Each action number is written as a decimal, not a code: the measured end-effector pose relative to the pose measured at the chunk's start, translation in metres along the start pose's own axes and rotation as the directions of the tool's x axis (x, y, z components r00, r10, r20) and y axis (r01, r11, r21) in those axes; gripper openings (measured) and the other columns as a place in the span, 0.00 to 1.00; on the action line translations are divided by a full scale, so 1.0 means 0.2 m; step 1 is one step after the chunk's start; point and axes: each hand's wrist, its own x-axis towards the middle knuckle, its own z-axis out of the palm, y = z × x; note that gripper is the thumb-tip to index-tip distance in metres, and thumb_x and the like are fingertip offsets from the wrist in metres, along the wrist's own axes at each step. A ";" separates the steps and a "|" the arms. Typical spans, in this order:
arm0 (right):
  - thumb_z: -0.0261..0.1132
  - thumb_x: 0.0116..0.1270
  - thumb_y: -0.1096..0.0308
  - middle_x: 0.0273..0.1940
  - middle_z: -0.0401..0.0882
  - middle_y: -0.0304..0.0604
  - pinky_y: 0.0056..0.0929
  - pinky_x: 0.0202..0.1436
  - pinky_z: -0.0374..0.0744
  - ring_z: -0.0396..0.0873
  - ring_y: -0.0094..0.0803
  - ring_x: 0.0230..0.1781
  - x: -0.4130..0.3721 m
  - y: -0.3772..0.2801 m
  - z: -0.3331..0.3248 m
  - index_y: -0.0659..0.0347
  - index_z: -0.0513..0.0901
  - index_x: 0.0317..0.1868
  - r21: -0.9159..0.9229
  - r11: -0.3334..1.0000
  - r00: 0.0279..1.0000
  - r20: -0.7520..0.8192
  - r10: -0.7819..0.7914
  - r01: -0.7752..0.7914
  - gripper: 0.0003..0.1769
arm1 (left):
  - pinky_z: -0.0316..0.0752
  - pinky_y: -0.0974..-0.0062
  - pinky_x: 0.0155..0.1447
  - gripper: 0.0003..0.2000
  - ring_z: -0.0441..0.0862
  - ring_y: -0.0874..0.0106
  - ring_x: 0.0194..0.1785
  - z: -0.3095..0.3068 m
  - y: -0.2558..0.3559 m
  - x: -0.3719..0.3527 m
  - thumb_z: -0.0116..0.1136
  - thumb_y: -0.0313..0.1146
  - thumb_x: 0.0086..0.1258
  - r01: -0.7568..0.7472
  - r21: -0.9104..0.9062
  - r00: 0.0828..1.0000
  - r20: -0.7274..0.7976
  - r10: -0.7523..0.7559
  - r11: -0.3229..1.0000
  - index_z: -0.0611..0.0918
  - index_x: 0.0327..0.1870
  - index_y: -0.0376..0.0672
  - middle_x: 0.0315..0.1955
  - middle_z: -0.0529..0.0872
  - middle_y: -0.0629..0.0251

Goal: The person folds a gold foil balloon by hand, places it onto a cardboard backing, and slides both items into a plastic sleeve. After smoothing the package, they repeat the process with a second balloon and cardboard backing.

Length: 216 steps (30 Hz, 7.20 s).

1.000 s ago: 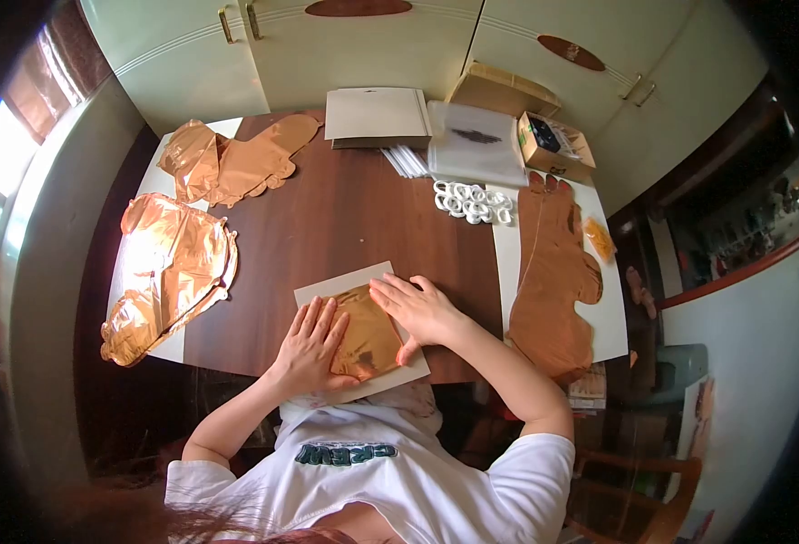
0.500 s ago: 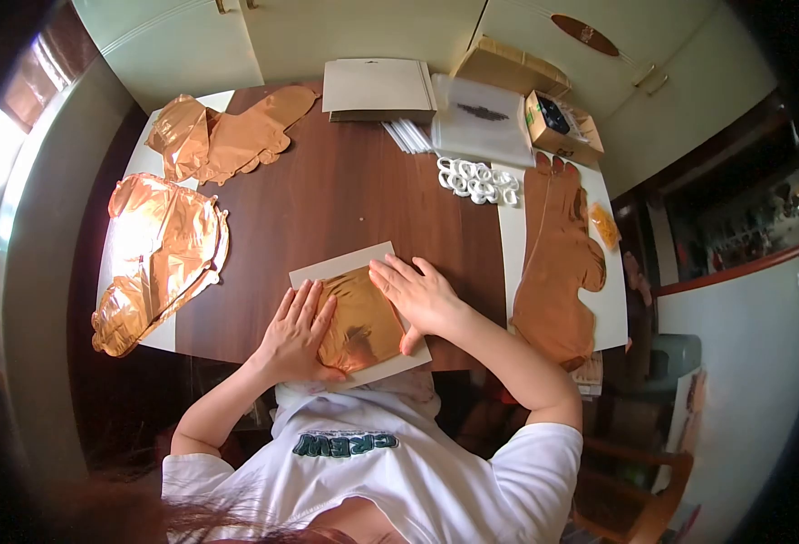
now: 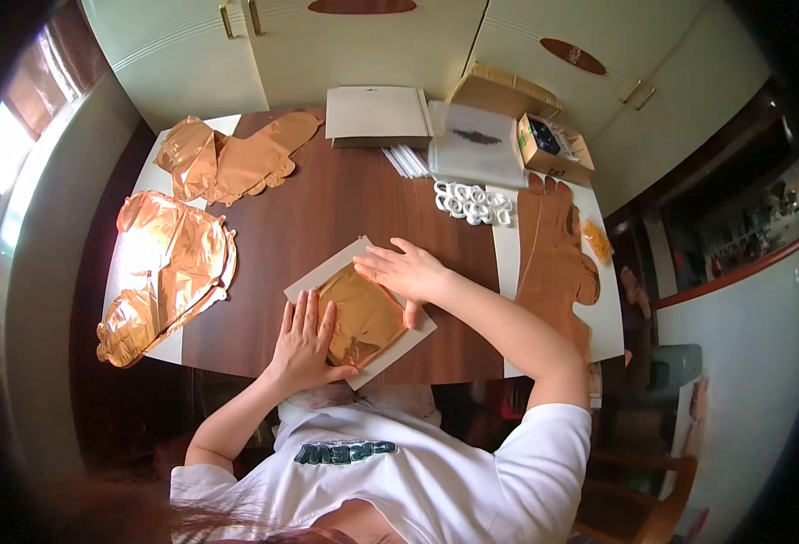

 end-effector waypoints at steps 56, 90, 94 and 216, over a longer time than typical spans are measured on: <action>0.56 0.69 0.51 0.71 0.62 0.47 0.64 0.74 0.47 0.56 0.42 0.75 -0.10 -0.49 0.20 0.60 0.66 0.69 0.370 0.864 0.798 -0.370 0.475 -0.343 0.33 | 0.60 0.56 0.68 0.32 0.70 0.58 0.66 -0.09 -0.13 -0.16 0.56 0.52 0.67 -0.022 -0.162 0.985 -0.174 -0.006 0.987 0.71 0.64 0.36 0.63 0.74 0.53; 0.53 0.58 0.25 0.75 0.54 0.42 0.64 0.74 0.44 0.46 0.49 0.77 -0.02 -0.53 0.17 0.40 0.63 0.73 0.380 0.855 0.784 -0.379 0.491 -0.352 0.47 | 0.61 0.54 0.65 0.22 0.67 0.58 0.66 -0.11 -0.21 -0.09 0.56 0.54 0.66 -0.267 -0.081 0.963 -0.053 0.264 0.960 0.79 0.59 0.59 0.65 0.70 0.59; 0.55 0.58 0.26 0.75 0.54 0.42 0.66 0.73 0.44 0.45 0.50 0.77 -0.02 -0.52 0.16 0.38 0.64 0.73 0.404 0.853 0.790 -0.374 0.485 -0.332 0.46 | 0.62 0.54 0.65 0.22 0.66 0.57 0.66 -0.13 -0.22 -0.06 0.55 0.56 0.66 -0.304 -0.087 0.953 -0.047 0.301 0.949 0.80 0.57 0.60 0.65 0.69 0.59; 0.59 0.59 0.31 0.75 0.53 0.35 0.61 0.71 0.52 0.52 0.48 0.74 0.00 -0.51 0.18 0.22 0.65 0.69 0.325 0.931 0.839 -0.450 0.306 -0.166 0.37 | 0.67 0.64 0.61 0.24 0.74 0.67 0.56 -0.13 -0.28 -0.04 0.61 0.45 0.63 -0.485 -0.072 0.873 -0.107 0.476 0.872 0.78 0.59 0.47 0.52 0.76 0.67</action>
